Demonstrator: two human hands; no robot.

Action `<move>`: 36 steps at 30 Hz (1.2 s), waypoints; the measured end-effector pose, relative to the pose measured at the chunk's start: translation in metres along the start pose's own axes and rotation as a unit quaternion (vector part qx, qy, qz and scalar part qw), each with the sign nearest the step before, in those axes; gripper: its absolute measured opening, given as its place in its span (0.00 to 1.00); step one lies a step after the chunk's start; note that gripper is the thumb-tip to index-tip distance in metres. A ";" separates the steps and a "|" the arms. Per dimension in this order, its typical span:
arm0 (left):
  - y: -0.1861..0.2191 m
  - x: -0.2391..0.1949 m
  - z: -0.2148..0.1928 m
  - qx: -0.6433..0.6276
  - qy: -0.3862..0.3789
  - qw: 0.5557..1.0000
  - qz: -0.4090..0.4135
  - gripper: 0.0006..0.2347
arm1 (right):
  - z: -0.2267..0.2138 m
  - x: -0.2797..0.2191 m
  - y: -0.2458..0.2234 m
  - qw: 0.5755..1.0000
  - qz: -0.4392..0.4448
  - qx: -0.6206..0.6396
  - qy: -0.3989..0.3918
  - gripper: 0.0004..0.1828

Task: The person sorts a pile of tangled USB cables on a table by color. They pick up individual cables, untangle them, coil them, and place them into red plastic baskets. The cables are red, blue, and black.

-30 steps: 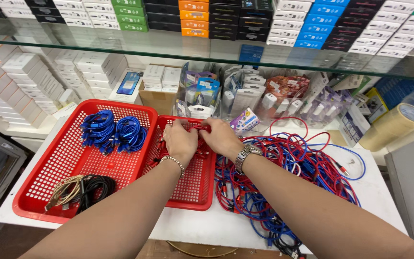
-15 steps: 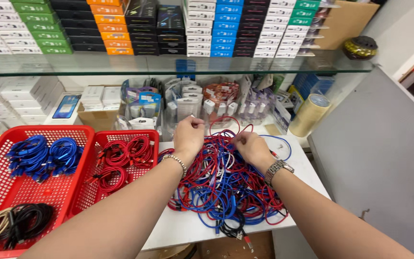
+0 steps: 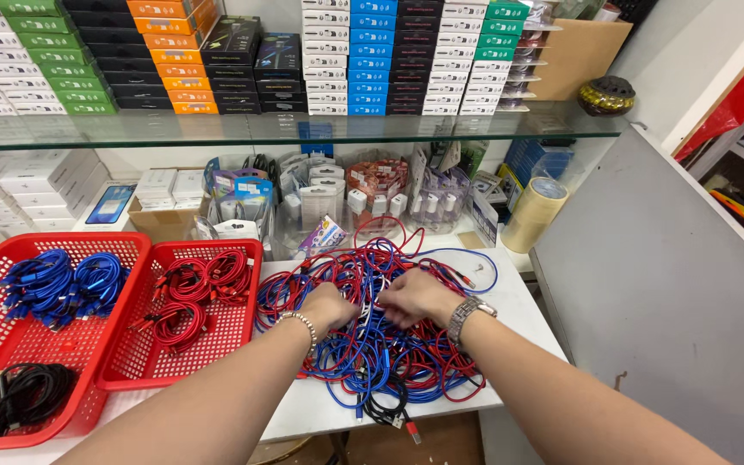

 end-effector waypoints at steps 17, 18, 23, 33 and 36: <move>0.178 -0.085 -0.128 -0.454 -0.160 0.861 0.167 0.10 | -0.038 -0.045 -0.077 0.984 -0.086 0.159 0.000 0.37; 0.186 -0.089 -0.128 -0.478 -0.191 0.840 0.175 0.11 | -0.022 -0.049 -0.089 0.963 -0.086 0.246 -0.061 0.37; 0.196 -0.078 -0.145 -0.683 -0.256 0.654 0.201 0.08 | 0.027 -0.070 -0.114 0.972 -0.169 0.145 -0.082 0.25; 0.039 -0.046 -0.105 -0.597 -0.109 0.794 0.031 0.15 | -0.121 -0.082 -0.114 0.909 -0.195 0.358 0.089 0.15; 0.036 -0.051 -0.067 -0.611 -0.146 0.778 -0.015 0.16 | -0.126 -0.086 -0.111 0.902 -0.165 0.393 0.063 0.18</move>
Point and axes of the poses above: each hand's wrist, its own x-axis towards the middle knuckle, its own z-axis out of the palm, y = z × x, the point moved 10 cm from there along x, towards the middle knuckle, and after that the axes turned 11 degrees about -x, right-handed, at the moved point
